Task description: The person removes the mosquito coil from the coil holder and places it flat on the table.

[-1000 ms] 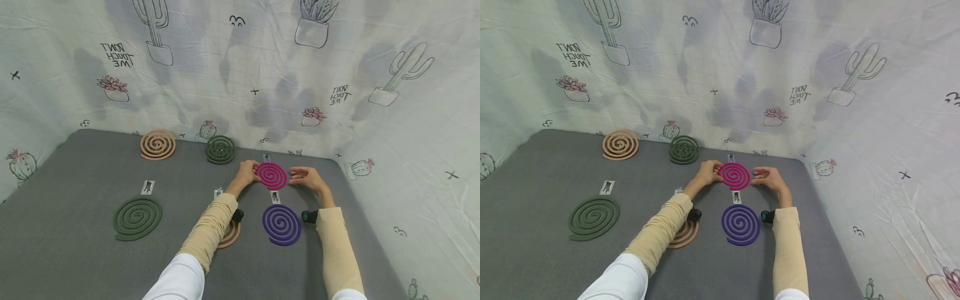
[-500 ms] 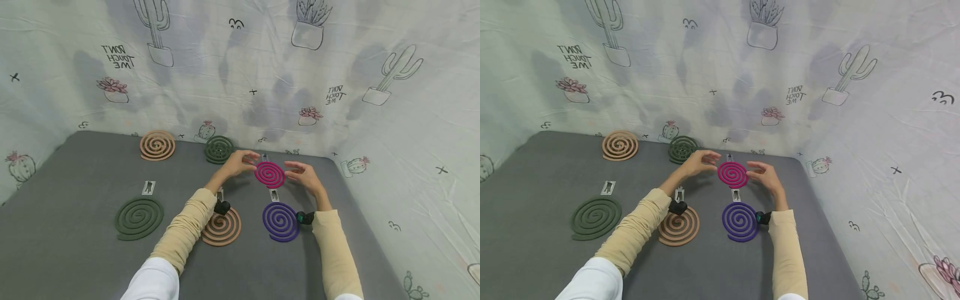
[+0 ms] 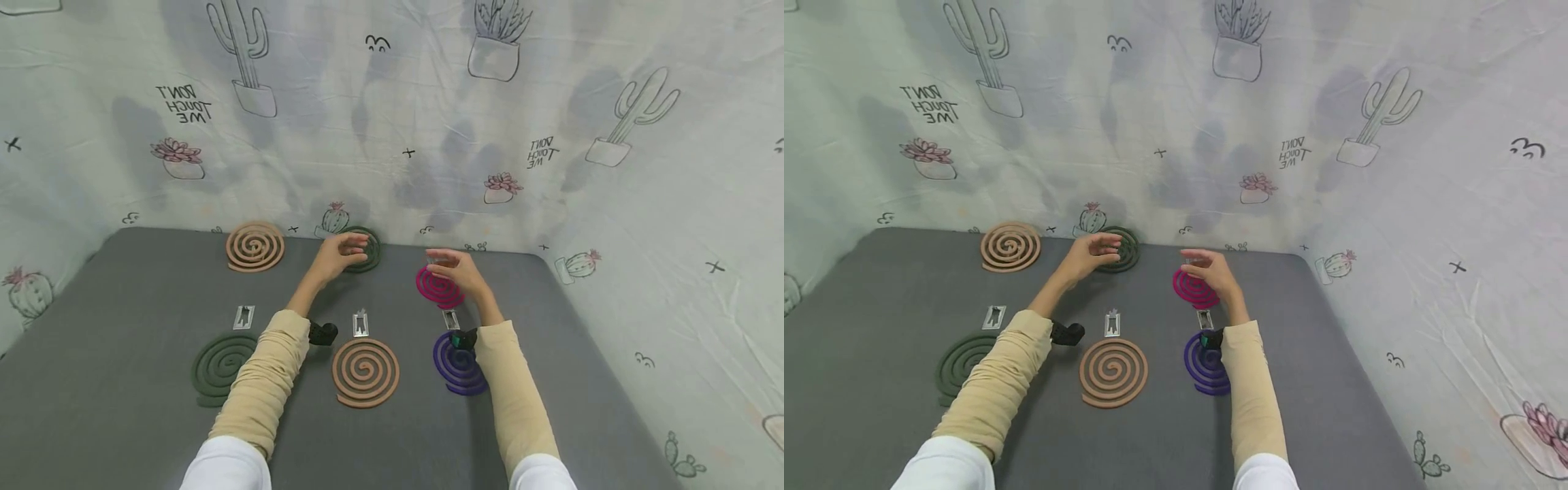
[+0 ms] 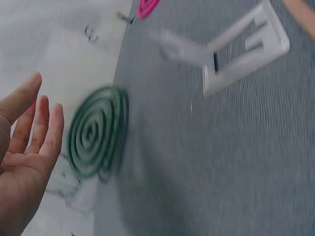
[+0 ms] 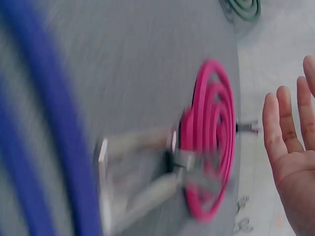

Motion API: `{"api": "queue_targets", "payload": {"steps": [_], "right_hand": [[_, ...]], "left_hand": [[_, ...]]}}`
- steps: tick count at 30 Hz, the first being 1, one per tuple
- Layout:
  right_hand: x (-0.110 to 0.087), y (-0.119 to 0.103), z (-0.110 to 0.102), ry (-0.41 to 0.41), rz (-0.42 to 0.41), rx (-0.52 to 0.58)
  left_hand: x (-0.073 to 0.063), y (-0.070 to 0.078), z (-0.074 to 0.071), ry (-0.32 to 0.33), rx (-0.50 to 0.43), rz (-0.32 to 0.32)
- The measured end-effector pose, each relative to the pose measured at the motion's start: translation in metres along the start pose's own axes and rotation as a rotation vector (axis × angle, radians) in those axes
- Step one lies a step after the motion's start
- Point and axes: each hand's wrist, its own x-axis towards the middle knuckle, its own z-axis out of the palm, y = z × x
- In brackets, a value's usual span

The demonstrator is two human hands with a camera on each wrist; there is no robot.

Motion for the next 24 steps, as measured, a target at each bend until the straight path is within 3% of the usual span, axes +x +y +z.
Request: {"api": "queue_targets", "payload": {"steps": [3, 11, 18, 24], "right_hand": [[0.014, 0.001, 0.013, -0.024, 0.001, 0.021], [0.042, 0.002, 0.047, -0.076, 0.044, 0.109], [0.061, 0.002, 0.065, -0.072, 0.088, 0.076], [0.07, 0.006, 0.075, -0.021, 0.115, 0.047]], "left_hand": [[-0.004, -0.01, -0.013, 0.054, -0.042, -0.047], [-0.009, -0.03, -0.032, 0.166, -0.056, -0.058], [-0.006, -0.041, -0.037, 0.234, 0.061, -0.153], [-0.004, -0.044, -0.037, 0.269, 0.134, -0.166]]}}
